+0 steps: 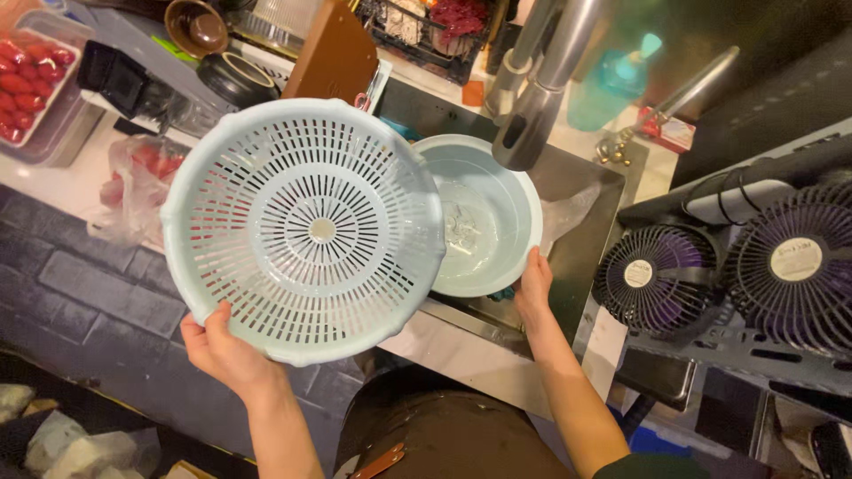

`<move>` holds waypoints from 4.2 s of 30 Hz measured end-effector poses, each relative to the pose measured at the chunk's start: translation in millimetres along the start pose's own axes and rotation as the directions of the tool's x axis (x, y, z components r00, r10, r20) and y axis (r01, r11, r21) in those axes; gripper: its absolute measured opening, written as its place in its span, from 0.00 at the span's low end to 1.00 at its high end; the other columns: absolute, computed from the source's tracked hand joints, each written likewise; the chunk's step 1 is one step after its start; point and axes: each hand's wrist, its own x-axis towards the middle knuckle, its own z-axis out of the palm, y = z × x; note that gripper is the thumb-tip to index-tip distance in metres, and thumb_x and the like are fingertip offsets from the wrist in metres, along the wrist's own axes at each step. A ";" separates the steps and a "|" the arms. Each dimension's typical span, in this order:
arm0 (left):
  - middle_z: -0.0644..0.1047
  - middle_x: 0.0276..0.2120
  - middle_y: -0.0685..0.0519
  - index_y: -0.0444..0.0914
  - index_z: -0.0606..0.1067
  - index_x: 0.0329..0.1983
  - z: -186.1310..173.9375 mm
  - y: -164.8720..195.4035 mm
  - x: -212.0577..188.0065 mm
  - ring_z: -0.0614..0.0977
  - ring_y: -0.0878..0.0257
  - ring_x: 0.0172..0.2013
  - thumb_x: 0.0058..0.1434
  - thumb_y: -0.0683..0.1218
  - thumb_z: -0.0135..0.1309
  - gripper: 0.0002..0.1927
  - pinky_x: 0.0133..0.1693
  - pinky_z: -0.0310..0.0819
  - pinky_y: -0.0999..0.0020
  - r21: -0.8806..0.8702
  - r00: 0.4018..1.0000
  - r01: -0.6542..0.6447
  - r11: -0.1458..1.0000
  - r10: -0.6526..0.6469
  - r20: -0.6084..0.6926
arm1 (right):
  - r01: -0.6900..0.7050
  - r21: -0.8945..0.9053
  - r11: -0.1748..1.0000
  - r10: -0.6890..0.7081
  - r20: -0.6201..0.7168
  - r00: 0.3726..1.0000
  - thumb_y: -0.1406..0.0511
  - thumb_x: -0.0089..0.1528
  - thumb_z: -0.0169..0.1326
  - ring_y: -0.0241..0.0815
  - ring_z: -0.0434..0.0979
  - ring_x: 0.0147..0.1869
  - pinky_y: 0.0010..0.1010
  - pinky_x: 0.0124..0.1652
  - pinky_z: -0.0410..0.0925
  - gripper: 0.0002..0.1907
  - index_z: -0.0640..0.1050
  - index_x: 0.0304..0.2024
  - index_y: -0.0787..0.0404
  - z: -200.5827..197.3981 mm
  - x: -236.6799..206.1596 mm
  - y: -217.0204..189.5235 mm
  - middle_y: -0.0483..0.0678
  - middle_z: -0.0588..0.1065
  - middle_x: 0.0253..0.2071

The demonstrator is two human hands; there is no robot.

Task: The person washes a light blue plastic colander and a matching bowl under running water using a red scrubber, then rinses them and places them in a dish rack. They also handle a small brown bowl, a plastic container, and a metal whisk, moving items around the sink and counter area.

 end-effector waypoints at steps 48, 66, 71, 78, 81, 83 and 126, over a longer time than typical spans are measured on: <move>0.76 0.54 0.51 0.35 0.66 0.66 192.6 -146.9 -42.1 0.76 0.64 0.52 0.72 0.49 0.47 0.23 0.54 0.70 0.68 0.216 0.608 0.281 0.935 -0.348 0.713 | 0.038 0.300 0.953 -0.202 0.539 0.818 0.58 0.68 0.53 0.50 0.74 0.63 0.45 0.64 0.66 0.28 0.69 0.67 0.67 -21.9 -22.7 -177.7 0.54 0.74 0.61; 0.82 0.44 0.51 0.39 0.70 0.65 169.4 2.2 -32.8 0.85 0.60 0.40 0.56 0.47 0.60 0.32 0.44 0.77 0.64 0.556 0.547 -0.420 0.717 -0.289 0.785 | -0.268 0.205 0.941 0.186 0.348 0.919 0.61 0.66 0.50 0.46 0.78 0.56 0.41 0.58 0.69 0.22 0.73 0.60 0.64 -12.3 -3.1 -65.4 0.51 0.78 0.55; 0.79 0.52 0.48 0.34 0.65 0.69 142.9 -18.4 -13.7 0.81 0.61 0.50 0.62 0.40 0.55 0.31 0.52 0.75 0.64 0.175 0.509 -0.237 0.956 -0.031 0.860 | 0.064 0.245 0.968 -0.159 0.392 0.906 0.69 0.68 0.47 0.45 0.76 0.59 0.38 0.58 0.69 0.20 0.70 0.63 0.63 24.1 -16.4 -93.0 0.52 0.75 0.58; 0.79 0.39 0.49 0.34 0.71 0.64 156.9 -97.5 -37.9 0.80 0.63 0.33 0.60 0.40 0.52 0.26 0.27 0.75 0.69 0.460 0.659 0.126 0.879 -0.421 0.623 | 0.805 -0.481 0.347 -0.735 0.393 0.552 0.62 0.64 0.56 0.51 0.67 0.69 0.40 0.63 0.60 0.32 0.61 0.68 0.55 25.2 -91.1 -178.4 0.53 0.68 0.64; 0.81 0.38 0.48 0.35 0.72 0.58 181.1 -83.2 -52.7 0.84 0.60 0.29 0.57 0.42 0.53 0.24 0.25 0.79 0.67 0.597 0.649 0.017 0.802 -0.463 0.604 | 0.817 -0.512 -0.267 -0.569 0.767 0.295 0.57 0.60 0.62 0.60 0.67 0.71 0.48 0.64 0.58 0.27 0.72 0.61 0.54 31.6 -123.5 -180.5 0.57 0.74 0.61; 0.82 0.35 0.49 0.38 0.73 0.58 195.8 -63.5 -51.8 0.85 0.56 0.25 0.56 0.46 0.52 0.25 0.26 0.79 0.65 0.676 0.659 -0.145 0.722 -0.439 0.610 | 0.912 -0.410 0.013 -0.207 0.891 0.403 0.55 0.58 0.64 0.61 0.73 0.61 0.48 0.56 0.66 0.31 0.71 0.62 0.55 39.2 -136.9 -169.4 0.58 0.75 0.58; 0.73 0.66 0.48 0.36 0.69 0.68 249.5 -130.6 -13.9 0.72 0.56 0.65 0.72 0.63 0.37 0.33 0.65 0.60 0.61 0.591 0.245 0.290 0.753 -0.655 0.715 | -0.166 0.523 0.836 -0.124 0.475 0.871 0.46 0.69 0.46 0.49 0.77 0.63 0.46 0.62 0.69 0.31 0.72 0.65 0.57 -24.5 -1.2 -128.0 0.50 0.75 0.63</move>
